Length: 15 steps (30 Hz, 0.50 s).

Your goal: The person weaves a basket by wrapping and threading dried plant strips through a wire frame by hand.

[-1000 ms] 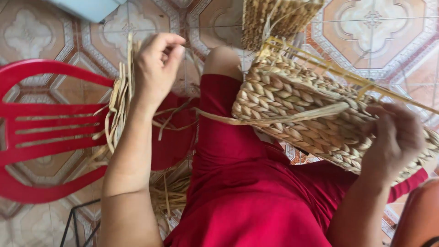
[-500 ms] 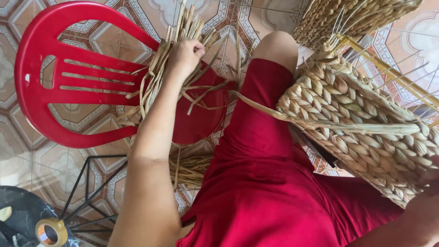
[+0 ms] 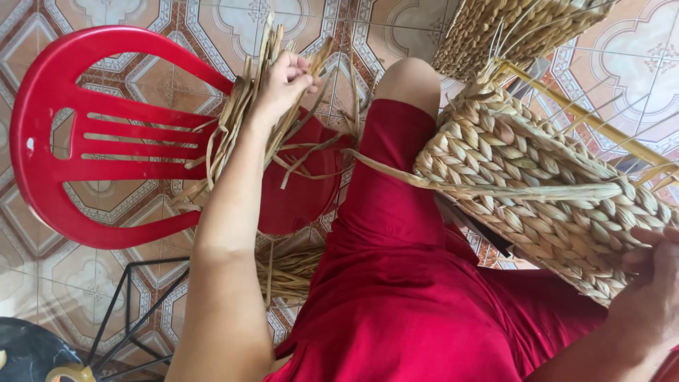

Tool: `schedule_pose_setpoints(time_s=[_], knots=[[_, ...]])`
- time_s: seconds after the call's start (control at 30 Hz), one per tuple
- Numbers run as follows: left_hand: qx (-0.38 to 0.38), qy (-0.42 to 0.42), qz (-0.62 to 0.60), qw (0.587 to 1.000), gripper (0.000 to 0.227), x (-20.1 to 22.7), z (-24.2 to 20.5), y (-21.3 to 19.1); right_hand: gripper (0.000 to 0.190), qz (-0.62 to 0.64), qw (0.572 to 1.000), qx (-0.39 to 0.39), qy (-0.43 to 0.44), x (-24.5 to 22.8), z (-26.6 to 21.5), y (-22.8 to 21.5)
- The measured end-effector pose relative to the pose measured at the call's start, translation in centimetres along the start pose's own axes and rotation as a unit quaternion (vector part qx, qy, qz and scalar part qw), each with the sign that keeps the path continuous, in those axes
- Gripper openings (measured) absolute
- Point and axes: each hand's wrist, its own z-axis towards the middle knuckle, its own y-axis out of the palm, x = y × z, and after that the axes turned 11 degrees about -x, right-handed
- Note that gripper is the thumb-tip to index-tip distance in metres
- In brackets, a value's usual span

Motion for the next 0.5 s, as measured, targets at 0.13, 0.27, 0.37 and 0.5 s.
schedule_pose_setpoints(time_s=[0.13, 0.27, 0.37, 0.5], knots=[[-0.064, 0.090, -0.192, 0.975, 0.035, 7.2, -2.7, -2.0, 0.016, -0.004, 1.000, -0.005, -0.012, -4.0, -0.4, 3.3], [-0.033, 0.162, -0.214, 0.963, 0.025, 8.2, -4.3, -6.4, 0.007, 0.052, 0.998, 0.020, -0.042, -3.3, -0.7, 2.5], [0.030, 0.276, -0.282, 0.918, 0.024, 8.1, -6.8, -11.7, 0.008, 0.023, 0.998, 0.036, -0.052, -4.6, -0.8, 3.0], [0.082, 0.301, -0.384, 0.869, 0.018, 2.0, -9.4, -19.3, 0.008, 0.032, 0.998, 0.007, -0.051, -3.5, -1.0, 1.7]])
